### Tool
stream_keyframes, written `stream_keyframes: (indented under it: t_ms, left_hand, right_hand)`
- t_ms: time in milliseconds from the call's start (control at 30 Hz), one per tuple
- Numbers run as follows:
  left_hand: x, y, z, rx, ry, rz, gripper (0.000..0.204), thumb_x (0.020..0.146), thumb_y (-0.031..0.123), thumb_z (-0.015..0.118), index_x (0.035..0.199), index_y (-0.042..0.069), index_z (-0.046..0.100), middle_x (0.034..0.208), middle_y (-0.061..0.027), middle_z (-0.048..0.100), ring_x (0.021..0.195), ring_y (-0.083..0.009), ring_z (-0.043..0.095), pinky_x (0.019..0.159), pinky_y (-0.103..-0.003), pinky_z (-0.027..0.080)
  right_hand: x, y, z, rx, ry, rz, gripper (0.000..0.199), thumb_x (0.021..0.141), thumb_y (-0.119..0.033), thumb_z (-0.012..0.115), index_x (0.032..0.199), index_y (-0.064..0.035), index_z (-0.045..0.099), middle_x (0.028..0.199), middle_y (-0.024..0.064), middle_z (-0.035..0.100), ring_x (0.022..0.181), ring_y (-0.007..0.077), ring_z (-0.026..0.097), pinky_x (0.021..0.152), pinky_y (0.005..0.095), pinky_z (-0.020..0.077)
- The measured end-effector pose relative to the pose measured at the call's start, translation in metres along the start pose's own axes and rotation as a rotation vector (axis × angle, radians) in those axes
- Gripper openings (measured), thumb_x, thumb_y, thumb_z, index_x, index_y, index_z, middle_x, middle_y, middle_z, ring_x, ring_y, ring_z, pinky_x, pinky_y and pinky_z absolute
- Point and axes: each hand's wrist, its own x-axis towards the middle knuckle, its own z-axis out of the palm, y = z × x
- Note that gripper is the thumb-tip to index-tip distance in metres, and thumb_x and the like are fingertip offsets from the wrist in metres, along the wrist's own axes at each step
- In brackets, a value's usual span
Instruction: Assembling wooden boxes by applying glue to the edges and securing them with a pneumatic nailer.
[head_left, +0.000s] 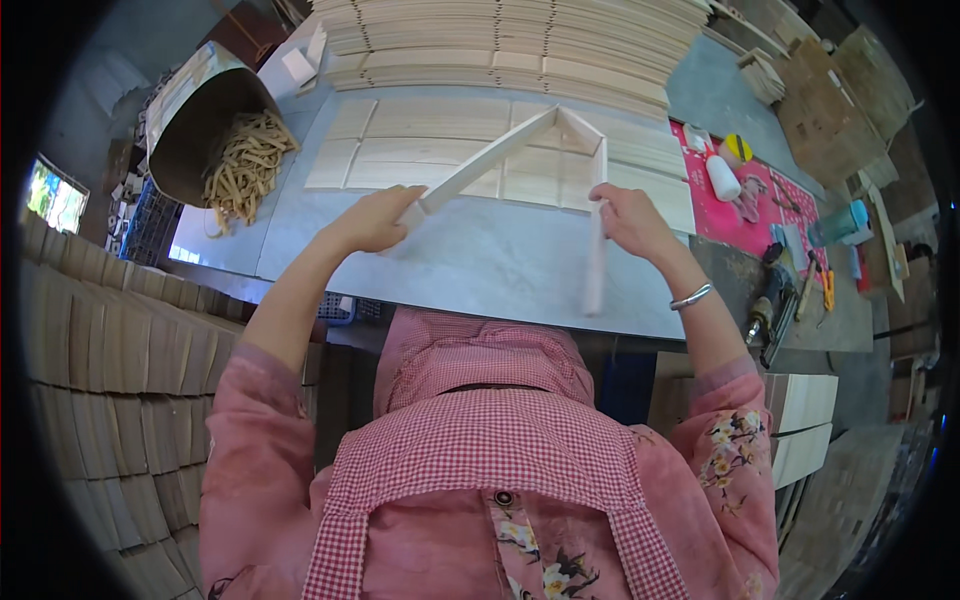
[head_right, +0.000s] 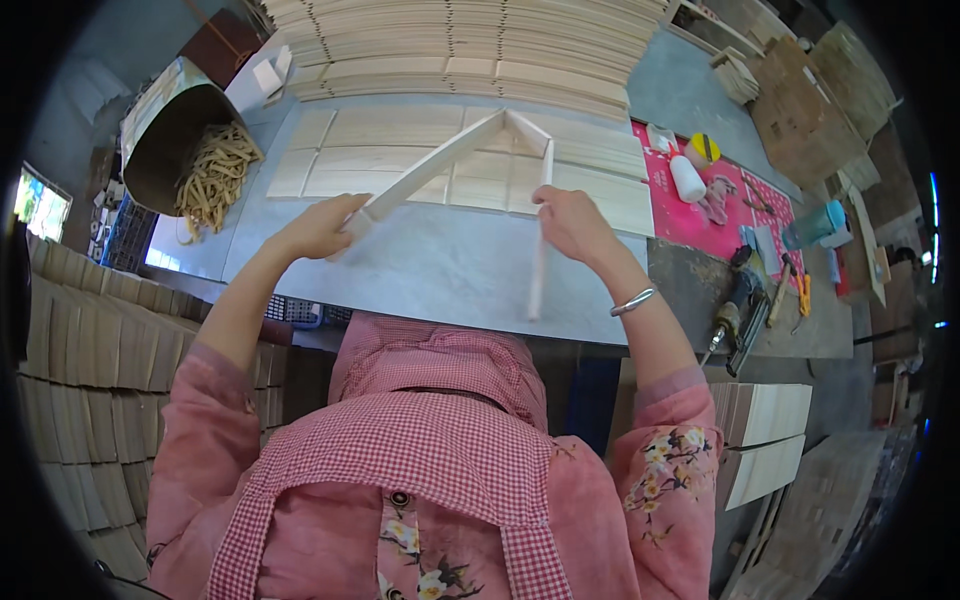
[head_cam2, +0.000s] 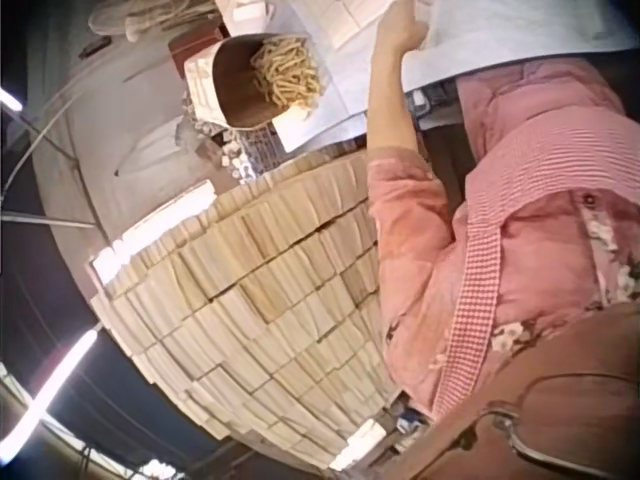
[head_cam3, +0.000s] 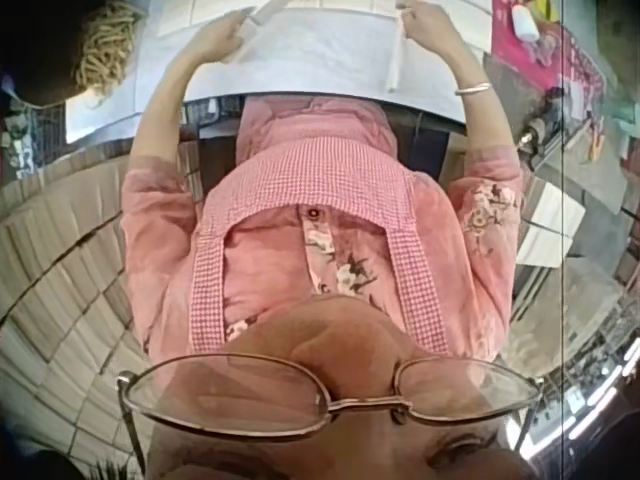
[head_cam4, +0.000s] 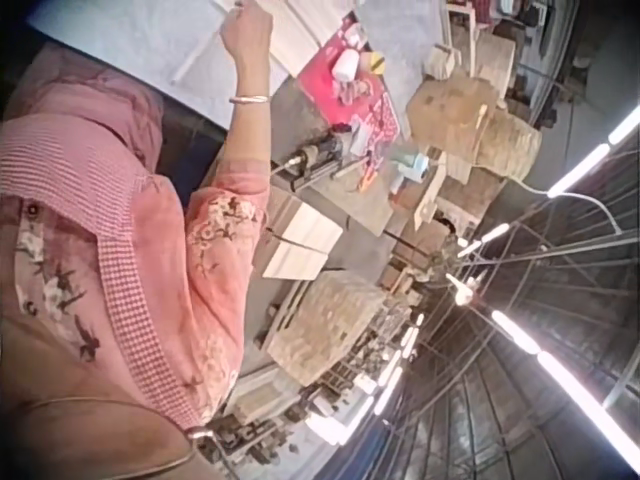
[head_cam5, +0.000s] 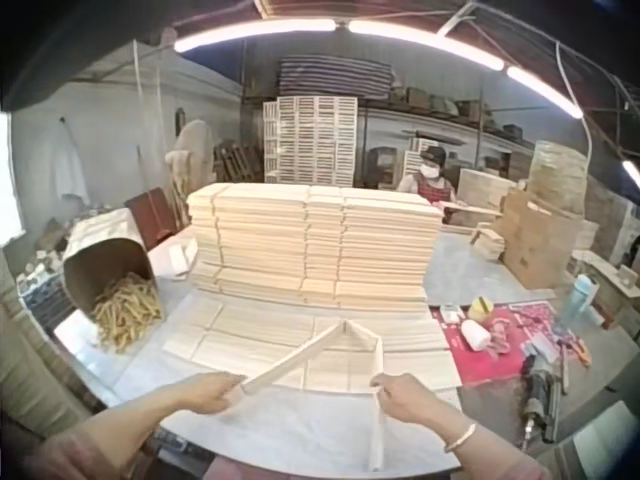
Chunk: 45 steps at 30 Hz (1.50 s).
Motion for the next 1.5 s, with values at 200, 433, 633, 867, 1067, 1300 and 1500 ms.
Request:
stream_keyframes:
  t_ms: [200, 433, 633, 867, 1067, 1300, 1500]
  left_hand:
    - [0.003, 0.013, -0.002, -0.425, -0.045, -0.114, 0.068, 0.074, 0.003, 0.053, 0.142, 0.007, 0.050, 0.127, -0.0140, 0.065, 0.110, -0.0311, 0.061, 0.095, -0.036, 0.048]
    - [-0.001, 0.016, 0.014, -0.520, 0.101, -0.262, 0.055, 0.074, 0.006, 0.056, 0.129, 0.004, 0.060, 0.121, -0.0173, 0.067, 0.106, -0.0344, 0.062, 0.089, -0.038, 0.052]
    - [0.004, 0.013, 0.044, -0.418, 0.199, -0.200, 0.053, 0.075, 0.009, 0.059, 0.128, 0.004, 0.060, 0.117, -0.0178, 0.069, 0.102, -0.0342, 0.064, 0.089, -0.038, 0.052]
    - [0.002, 0.030, 0.043, -0.419, 0.189, -0.248, 0.055, 0.075, 0.012, 0.067, 0.129, 0.003, 0.061, 0.112, -0.0202, 0.071, 0.097, -0.0379, 0.067, 0.088, -0.040, 0.054]
    - [0.001, 0.029, 0.038, -0.445, 0.117, -0.208, 0.053, 0.077, 0.011, 0.065, 0.129, 0.004, 0.060, 0.110, -0.0195, 0.071, 0.092, -0.0351, 0.067, 0.084, -0.040, 0.055]
    - [0.011, 0.021, 0.028, -0.240, 0.098, -0.184, 0.054, 0.078, 0.014, 0.071, 0.130, 0.003, 0.060, 0.112, -0.0202, 0.070, 0.091, -0.0338, 0.067, 0.085, -0.039, 0.055]
    - [0.011, 0.017, 0.037, -0.273, 0.140, -0.166, 0.055, 0.080, 0.017, 0.073, 0.131, 0.003, 0.060, 0.113, -0.0205, 0.070, 0.090, -0.0336, 0.067, 0.084, -0.038, 0.056]
  right_hand:
    - [-0.009, -0.065, 0.006, -0.070, -0.102, -0.164, 0.021, 0.081, -0.011, 0.074, 0.099, -0.0034, 0.068, 0.079, 0.0153, 0.067, 0.071, 0.0305, 0.064, 0.068, 0.0394, 0.0503]
    - [-0.031, -0.095, 0.042, -0.121, 0.244, -0.626, 0.020, 0.082, -0.018, 0.077, 0.091, -0.0045, 0.064, 0.078, 0.0097, 0.061, 0.066, 0.0268, 0.058, 0.064, 0.0366, 0.0481]
    - [-0.045, -0.089, 0.076, 0.037, 0.182, -0.390, 0.020, 0.085, -0.020, 0.075, 0.089, -0.0061, 0.061, 0.080, 0.0061, 0.058, 0.066, 0.0246, 0.057, 0.063, 0.0348, 0.0472]
    - [-0.048, -0.094, 0.089, 0.098, 0.178, -0.376, 0.021, 0.084, -0.018, 0.076, 0.088, -0.0057, 0.060, 0.079, 0.0064, 0.059, 0.066, 0.0242, 0.057, 0.062, 0.0345, 0.0469]
    - [-0.056, -0.109, 0.082, 0.100, 0.122, -0.343, 0.020, 0.083, -0.013, 0.078, 0.089, -0.0033, 0.061, 0.079, 0.0070, 0.062, 0.066, 0.0229, 0.058, 0.063, 0.0324, 0.0474]
    - [-0.059, -0.093, 0.075, 0.100, 0.181, -0.317, 0.018, 0.083, -0.014, 0.077, 0.088, -0.0051, 0.062, 0.078, 0.0057, 0.060, 0.065, 0.0236, 0.057, 0.061, 0.0337, 0.0466]
    - [-0.052, -0.094, 0.082, 0.067, 0.170, -0.322, 0.019, 0.082, -0.014, 0.077, 0.088, -0.0051, 0.062, 0.079, 0.0058, 0.061, 0.065, 0.0234, 0.058, 0.062, 0.0336, 0.0469]
